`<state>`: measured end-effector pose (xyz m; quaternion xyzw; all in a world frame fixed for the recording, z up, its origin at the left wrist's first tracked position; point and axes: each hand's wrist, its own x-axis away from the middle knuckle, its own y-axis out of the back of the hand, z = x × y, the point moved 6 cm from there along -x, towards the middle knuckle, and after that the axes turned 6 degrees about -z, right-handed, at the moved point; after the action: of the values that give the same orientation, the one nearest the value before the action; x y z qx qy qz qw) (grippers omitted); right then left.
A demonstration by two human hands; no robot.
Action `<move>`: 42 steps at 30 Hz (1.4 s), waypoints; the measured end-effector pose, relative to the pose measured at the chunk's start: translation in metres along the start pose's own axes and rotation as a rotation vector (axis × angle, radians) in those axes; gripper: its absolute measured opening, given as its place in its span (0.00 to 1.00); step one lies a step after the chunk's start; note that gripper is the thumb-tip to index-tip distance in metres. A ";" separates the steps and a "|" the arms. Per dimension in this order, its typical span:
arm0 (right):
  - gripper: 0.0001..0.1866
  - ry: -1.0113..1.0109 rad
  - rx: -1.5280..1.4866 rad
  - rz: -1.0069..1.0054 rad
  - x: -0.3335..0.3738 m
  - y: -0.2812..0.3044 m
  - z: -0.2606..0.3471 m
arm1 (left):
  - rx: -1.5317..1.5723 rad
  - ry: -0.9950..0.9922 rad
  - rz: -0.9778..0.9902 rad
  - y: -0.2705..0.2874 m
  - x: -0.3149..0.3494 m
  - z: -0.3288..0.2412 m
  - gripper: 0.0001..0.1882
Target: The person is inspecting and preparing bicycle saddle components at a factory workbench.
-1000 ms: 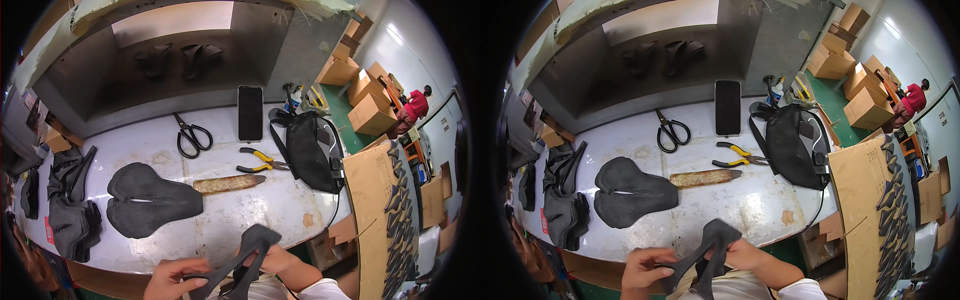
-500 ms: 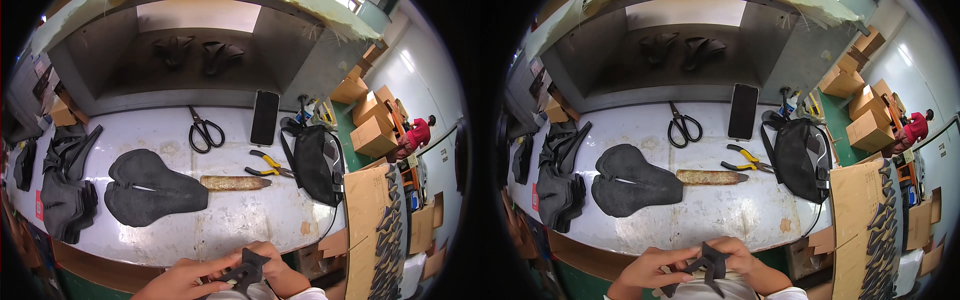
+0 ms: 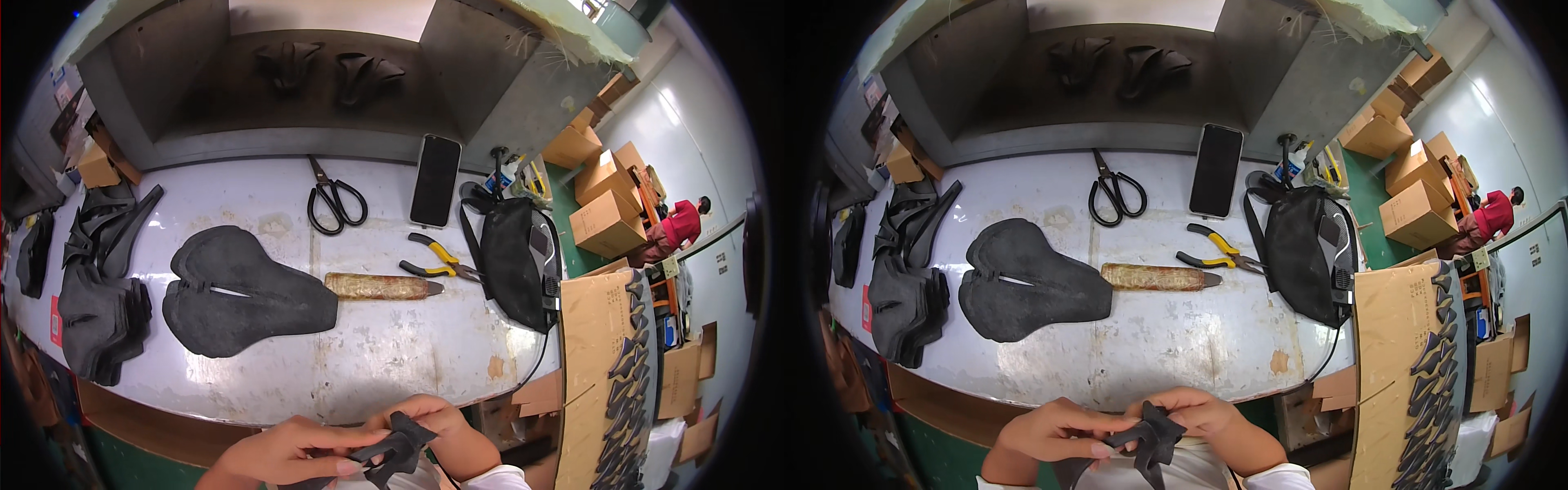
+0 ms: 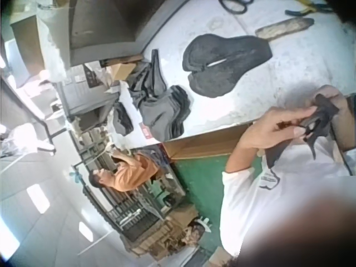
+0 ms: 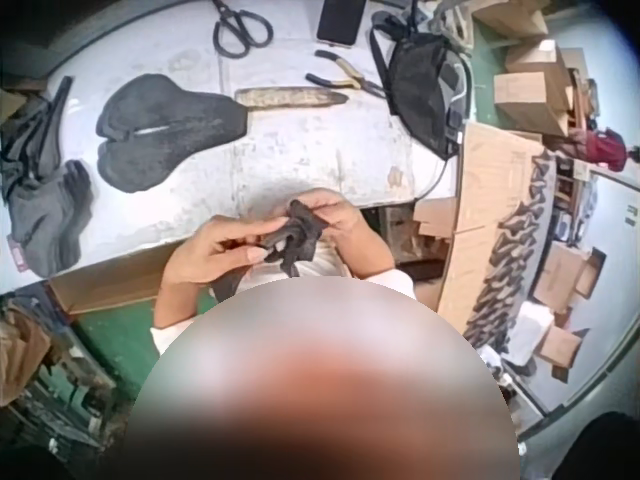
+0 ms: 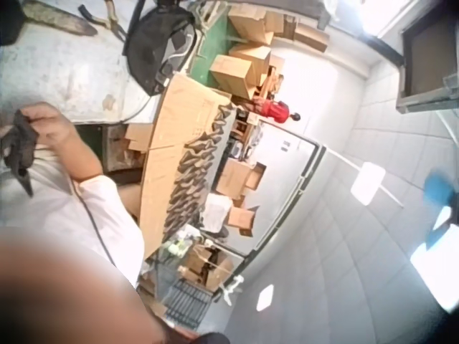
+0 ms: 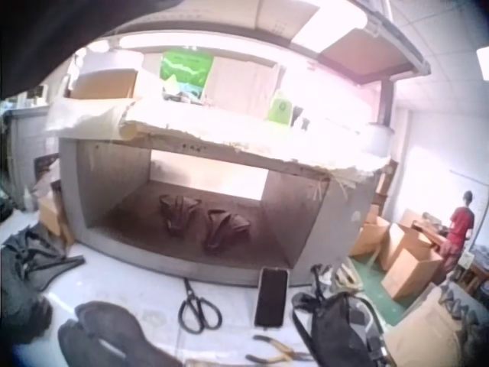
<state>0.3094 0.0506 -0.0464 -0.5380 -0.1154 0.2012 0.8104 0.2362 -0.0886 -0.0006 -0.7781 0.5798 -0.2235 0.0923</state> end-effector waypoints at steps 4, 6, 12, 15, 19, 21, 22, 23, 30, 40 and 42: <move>0.14 0.105 0.448 -0.210 -0.007 0.008 0.014 | 0.016 0.027 -0.029 0.003 0.006 0.004 0.24; 0.14 0.261 0.816 -0.183 -0.009 0.003 0.025 | -0.072 0.035 -0.068 0.004 0.006 0.002 0.23; 0.10 0.416 0.861 -0.399 0.003 0.012 0.027 | -0.084 0.082 -0.087 -0.001 0.001 0.000 0.23; 0.10 0.433 0.822 -0.346 0.006 0.022 0.020 | -0.130 -0.037 -0.122 -0.005 -0.002 -0.007 0.23; 0.10 0.364 0.726 -0.338 0.005 0.024 0.014 | -0.227 -0.125 -0.167 -0.008 -0.005 -0.012 0.22; 0.09 0.334 0.634 -0.339 0.001 0.020 0.011 | -0.651 -0.283 -0.228 -0.011 -0.002 -0.017 0.22; 0.11 0.306 0.582 -0.366 0.000 0.020 0.009 | -0.650 -0.280 -0.230 -0.011 -0.002 -0.017 0.22; 0.12 0.279 0.530 -0.393 -0.001 0.020 0.007 | -0.670 -0.313 -0.236 -0.012 -0.002 -0.019 0.21; 0.17 0.754 1.006 -0.625 0.013 -0.003 0.015 | -0.385 -0.334 -0.400 -0.016 -0.006 -0.006 0.23; 0.14 0.119 0.450 -0.492 -0.004 0.004 0.008 | -0.330 -0.326 -0.314 -0.007 0.000 0.005 0.25; 0.19 0.118 0.358 -0.452 -0.004 0.012 0.003 | -0.245 -0.283 -0.348 -0.008 0.001 0.005 0.25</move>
<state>0.3024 0.0548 -0.0560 -0.3580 -0.1478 0.0011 0.9219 0.2455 -0.0875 -0.0020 -0.8951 0.4412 -0.0530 0.0376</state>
